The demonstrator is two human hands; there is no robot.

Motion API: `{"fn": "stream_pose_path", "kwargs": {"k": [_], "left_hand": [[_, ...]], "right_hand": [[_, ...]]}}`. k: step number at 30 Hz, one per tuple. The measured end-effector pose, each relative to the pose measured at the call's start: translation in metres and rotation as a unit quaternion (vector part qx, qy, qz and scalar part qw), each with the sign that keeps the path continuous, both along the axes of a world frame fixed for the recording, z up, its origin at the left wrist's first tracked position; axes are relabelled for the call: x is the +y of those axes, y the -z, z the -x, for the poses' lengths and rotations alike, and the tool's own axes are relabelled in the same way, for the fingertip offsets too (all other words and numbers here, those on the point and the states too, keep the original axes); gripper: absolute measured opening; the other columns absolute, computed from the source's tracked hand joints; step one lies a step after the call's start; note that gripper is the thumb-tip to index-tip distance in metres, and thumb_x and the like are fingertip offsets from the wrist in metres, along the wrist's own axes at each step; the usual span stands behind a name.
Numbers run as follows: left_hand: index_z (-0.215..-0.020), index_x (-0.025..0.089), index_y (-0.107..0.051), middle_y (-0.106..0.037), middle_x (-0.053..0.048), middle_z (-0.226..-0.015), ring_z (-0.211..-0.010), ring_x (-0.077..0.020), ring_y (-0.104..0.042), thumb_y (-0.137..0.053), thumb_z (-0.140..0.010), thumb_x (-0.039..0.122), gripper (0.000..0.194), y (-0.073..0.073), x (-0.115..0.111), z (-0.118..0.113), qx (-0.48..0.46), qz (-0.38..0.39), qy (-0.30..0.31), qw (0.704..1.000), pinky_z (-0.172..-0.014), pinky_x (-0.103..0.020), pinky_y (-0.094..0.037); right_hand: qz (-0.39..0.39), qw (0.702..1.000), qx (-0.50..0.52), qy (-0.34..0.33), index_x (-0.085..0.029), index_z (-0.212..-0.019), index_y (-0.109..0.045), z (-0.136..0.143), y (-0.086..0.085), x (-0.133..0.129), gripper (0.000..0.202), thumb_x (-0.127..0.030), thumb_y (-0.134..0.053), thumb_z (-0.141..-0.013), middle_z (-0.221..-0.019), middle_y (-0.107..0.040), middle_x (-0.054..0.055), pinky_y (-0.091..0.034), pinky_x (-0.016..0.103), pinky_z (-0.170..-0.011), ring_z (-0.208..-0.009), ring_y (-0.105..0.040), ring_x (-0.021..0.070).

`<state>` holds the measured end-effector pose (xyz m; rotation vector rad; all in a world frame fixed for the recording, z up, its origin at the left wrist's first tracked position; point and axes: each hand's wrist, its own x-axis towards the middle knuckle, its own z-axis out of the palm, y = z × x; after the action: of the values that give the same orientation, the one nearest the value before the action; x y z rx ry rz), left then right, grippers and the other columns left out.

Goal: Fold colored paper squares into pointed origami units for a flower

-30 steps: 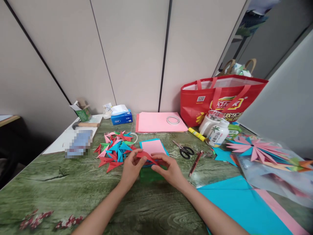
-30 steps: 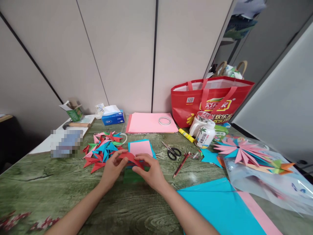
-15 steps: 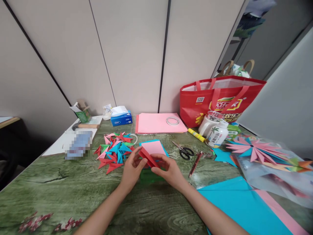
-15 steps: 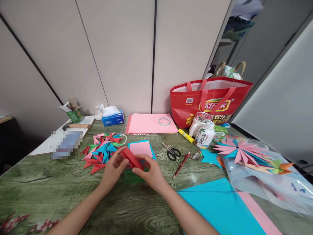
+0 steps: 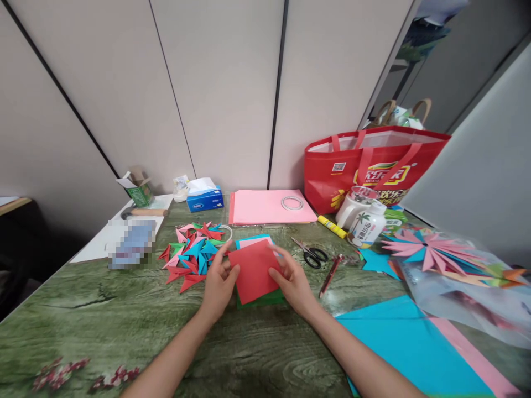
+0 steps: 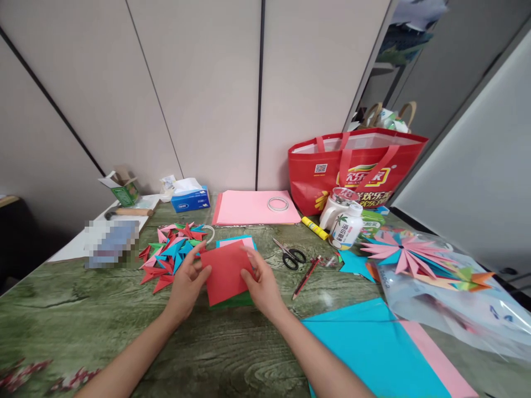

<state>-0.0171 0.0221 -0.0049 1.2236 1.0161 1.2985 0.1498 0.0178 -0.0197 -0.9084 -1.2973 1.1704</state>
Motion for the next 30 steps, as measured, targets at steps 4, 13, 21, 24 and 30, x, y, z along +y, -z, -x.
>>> {"fn": "stream_pose_path", "kwargs": {"k": [4, 13, 21, 24, 30], "left_hand": [[-0.104, 0.019, -0.062, -0.067, -0.007, -0.101, -0.094, -0.0231, -0.059, -0.058, -0.072, 0.03, 0.034, -0.003, 0.002, 0.004, 0.125, -0.04, -0.016, 0.991, -0.081, -0.032, -0.046], [-0.095, 0.018, -0.068, -0.066, -0.007, -0.103, -0.097, -0.0265, -0.058, -0.064, -0.063, 0.021, 0.032, -0.001, 0.008, 0.013, 0.043, 0.043, 0.018, 0.998, -0.084, -0.038, -0.044], [-0.101, 0.016, -0.064, -0.068, -0.01, -0.099, -0.093, -0.0253, -0.061, -0.07, -0.06, 0.02, 0.042, -0.011, 0.001, 0.006, -0.089, 0.142, 0.158, 0.973, -0.085, -0.037, -0.044], [-0.104, 0.015, -0.063, -0.067, -0.01, -0.1, -0.095, -0.0258, -0.06, -0.068, -0.064, 0.021, 0.04, -0.015, -0.001, 0.006, -0.103, 0.145, 0.19, 0.966, -0.088, -0.039, -0.042], [-0.106, 0.015, -0.061, -0.059, -0.014, -0.115, -0.112, -0.0333, -0.045, -0.065, -0.06, 0.051, 0.058, -0.018, -0.003, 0.004, -0.169, 0.042, 0.266, 0.948, -0.091, -0.048, -0.038]], "right_hand": [[-0.002, 0.996, -0.089, 0.017, -0.021, -0.087, -0.068, -0.002, 0.001, 0.002, 0.024, -0.02, -0.049, -0.072, -0.091, -0.066, 0.004, -0.043, 0.032, -0.078, -0.088, -0.057, 0.02], [0.063, 0.985, -0.038, -0.157, -0.02, -0.099, -0.065, -0.01, -0.015, 0.01, 0.055, -0.007, -0.036, -0.053, -0.086, -0.066, 0.001, -0.047, 0.031, -0.072, -0.078, -0.06, 0.0158], [-0.129, 0.939, -0.253, -0.195, -0.019, -0.088, -0.069, -0.03, -0.047, 0.015, 0.032, -0.009, -0.054, -0.061, -0.091, -0.066, 0.003, -0.045, 0.029, -0.075, -0.083, -0.058, 0.0173], [-0.112, 0.95, -0.239, -0.17, -0.016, -0.081, -0.07, -0.029, -0.043, 0.018, 0.02, -0.021, -0.063, -0.063, -0.079, -0.067, 0.003, -0.047, 0.027, -0.067, -0.074, -0.059, 0.0173], [-0.076, 0.989, -0.111, -0.055, -0.016, -0.064, -0.068, -0.02, -0.027, 0.017, 0.024, -0.039, -0.063, -0.066, -0.073, -0.065, 0.002, -0.046, 0.03, -0.067, -0.071, -0.059, 0.018]]}}
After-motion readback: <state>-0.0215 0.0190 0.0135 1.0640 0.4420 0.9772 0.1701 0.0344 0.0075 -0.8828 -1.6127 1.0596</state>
